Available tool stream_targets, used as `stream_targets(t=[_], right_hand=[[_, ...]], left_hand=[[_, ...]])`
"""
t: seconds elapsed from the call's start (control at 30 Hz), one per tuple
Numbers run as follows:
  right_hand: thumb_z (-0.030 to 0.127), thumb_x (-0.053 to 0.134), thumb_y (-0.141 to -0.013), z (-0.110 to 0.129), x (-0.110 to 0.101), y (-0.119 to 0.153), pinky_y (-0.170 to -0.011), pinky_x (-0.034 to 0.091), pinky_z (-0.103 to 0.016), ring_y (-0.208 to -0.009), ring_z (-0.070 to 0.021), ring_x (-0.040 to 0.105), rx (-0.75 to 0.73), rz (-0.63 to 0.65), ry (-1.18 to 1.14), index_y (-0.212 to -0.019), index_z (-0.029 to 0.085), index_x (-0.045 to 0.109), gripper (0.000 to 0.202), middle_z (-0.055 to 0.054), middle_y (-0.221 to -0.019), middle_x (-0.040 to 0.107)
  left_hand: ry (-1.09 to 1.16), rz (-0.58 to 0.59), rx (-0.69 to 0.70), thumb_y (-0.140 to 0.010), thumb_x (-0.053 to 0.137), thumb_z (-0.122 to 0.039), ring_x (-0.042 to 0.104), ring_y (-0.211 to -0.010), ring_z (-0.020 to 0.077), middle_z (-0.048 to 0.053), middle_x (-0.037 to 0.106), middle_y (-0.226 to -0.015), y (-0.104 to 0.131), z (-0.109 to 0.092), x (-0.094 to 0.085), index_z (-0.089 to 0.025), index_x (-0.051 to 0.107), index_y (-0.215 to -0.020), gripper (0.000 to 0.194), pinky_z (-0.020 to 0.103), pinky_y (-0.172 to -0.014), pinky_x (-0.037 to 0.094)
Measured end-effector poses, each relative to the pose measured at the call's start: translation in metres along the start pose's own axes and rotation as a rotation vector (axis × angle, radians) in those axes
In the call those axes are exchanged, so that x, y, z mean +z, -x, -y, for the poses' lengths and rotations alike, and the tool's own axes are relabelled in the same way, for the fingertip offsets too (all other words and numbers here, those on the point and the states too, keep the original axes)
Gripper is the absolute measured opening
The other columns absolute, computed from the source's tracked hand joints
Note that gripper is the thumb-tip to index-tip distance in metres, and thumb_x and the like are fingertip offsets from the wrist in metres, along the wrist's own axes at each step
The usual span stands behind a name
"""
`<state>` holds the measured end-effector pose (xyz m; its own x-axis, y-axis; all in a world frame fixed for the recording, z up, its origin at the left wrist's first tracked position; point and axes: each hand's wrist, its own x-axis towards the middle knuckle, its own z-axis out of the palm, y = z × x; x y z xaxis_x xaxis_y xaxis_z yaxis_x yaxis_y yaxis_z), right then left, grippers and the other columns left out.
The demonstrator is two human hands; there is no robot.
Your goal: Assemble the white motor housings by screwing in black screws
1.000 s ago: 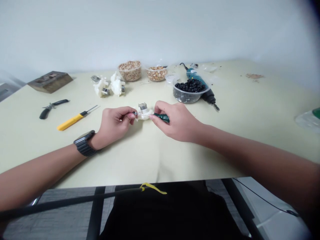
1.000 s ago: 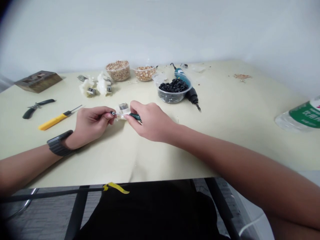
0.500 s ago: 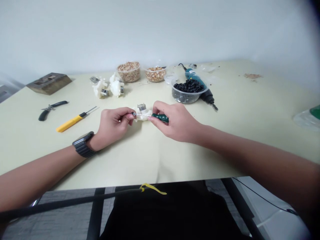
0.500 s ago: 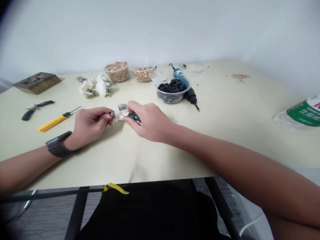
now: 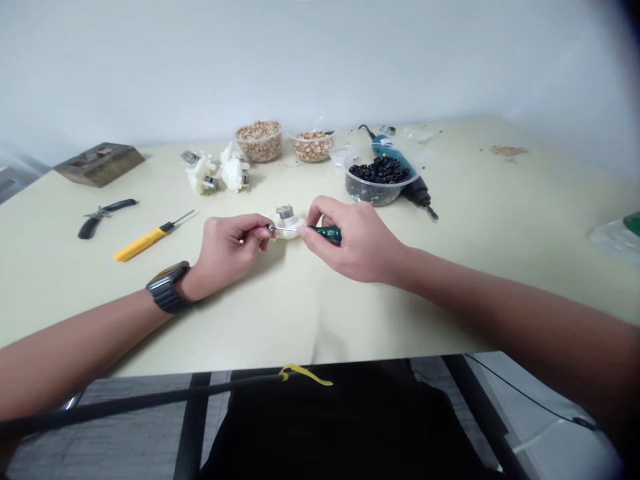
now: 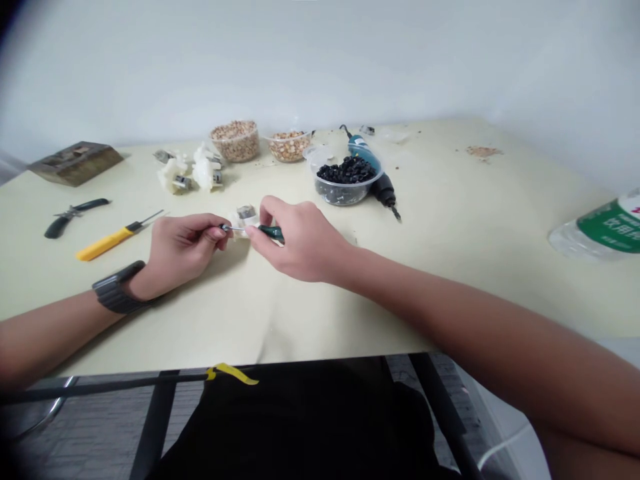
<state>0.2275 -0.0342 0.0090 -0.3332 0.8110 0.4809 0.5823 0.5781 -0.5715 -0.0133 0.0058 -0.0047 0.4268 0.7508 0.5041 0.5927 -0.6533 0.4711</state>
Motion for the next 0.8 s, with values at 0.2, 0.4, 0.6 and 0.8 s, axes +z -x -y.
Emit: stream_targets(t=[0.2,0.4,0.6,0.8], right_hand=[[0.031,0.065,-0.096,-0.0011,0.0005,-0.0005,-0.060,0.028,-0.027,-0.056,-0.0084,0.037,-0.122,-0.019,-0.010,-0.084,0.021,0.049,0.022,0.005,-0.068,0.053],[0.022,0.069,-0.091,-0.0028,0.0027,-0.0001,-0.066,0.034,-0.026,-0.068,-0.0114,0.046,-0.161,-0.038,-0.056,-0.082,0.021,0.051,0.020,0.003,-0.076,0.059],[0.028,0.070,-0.090,-0.0007,0.0002,-0.0015,-0.064,0.032,-0.026,-0.063,-0.0112,0.048,-0.096,-0.043,-0.034,-0.089,0.021,0.056,0.016,0.003,-0.073,0.060],[0.038,0.062,-0.098,-0.0010,-0.0009,-0.0010,-0.059,0.025,-0.028,-0.053,-0.0095,0.035,0.002,0.022,0.017,-0.079,0.021,0.051,0.027,0.006,-0.060,0.048]], left_hand=[[-0.008,0.002,0.000,-0.085,0.055,-0.018,0.048,-0.048,0.0088,-0.003,0.066,-0.057,0.0009,-0.0009,-0.0002,-0.020,0.073,-0.076,0.020,0.024,-0.052,0.037],[-0.008,0.004,-0.015,-0.084,0.055,-0.017,0.047,-0.048,0.0091,-0.003,0.067,-0.057,0.0000,0.0008,-0.0001,-0.020,0.073,-0.076,0.020,0.024,-0.051,0.037],[-0.001,-0.008,0.006,-0.086,0.055,-0.017,0.048,-0.048,0.0083,-0.003,0.068,-0.058,0.0002,-0.0001,0.0004,-0.019,0.074,-0.078,0.021,0.023,-0.051,0.037],[-0.004,0.000,-0.003,-0.085,0.056,-0.019,0.049,-0.048,0.0091,-0.002,0.067,-0.057,0.0010,-0.0011,0.0009,-0.019,0.075,-0.078,0.020,0.024,-0.050,0.037]])
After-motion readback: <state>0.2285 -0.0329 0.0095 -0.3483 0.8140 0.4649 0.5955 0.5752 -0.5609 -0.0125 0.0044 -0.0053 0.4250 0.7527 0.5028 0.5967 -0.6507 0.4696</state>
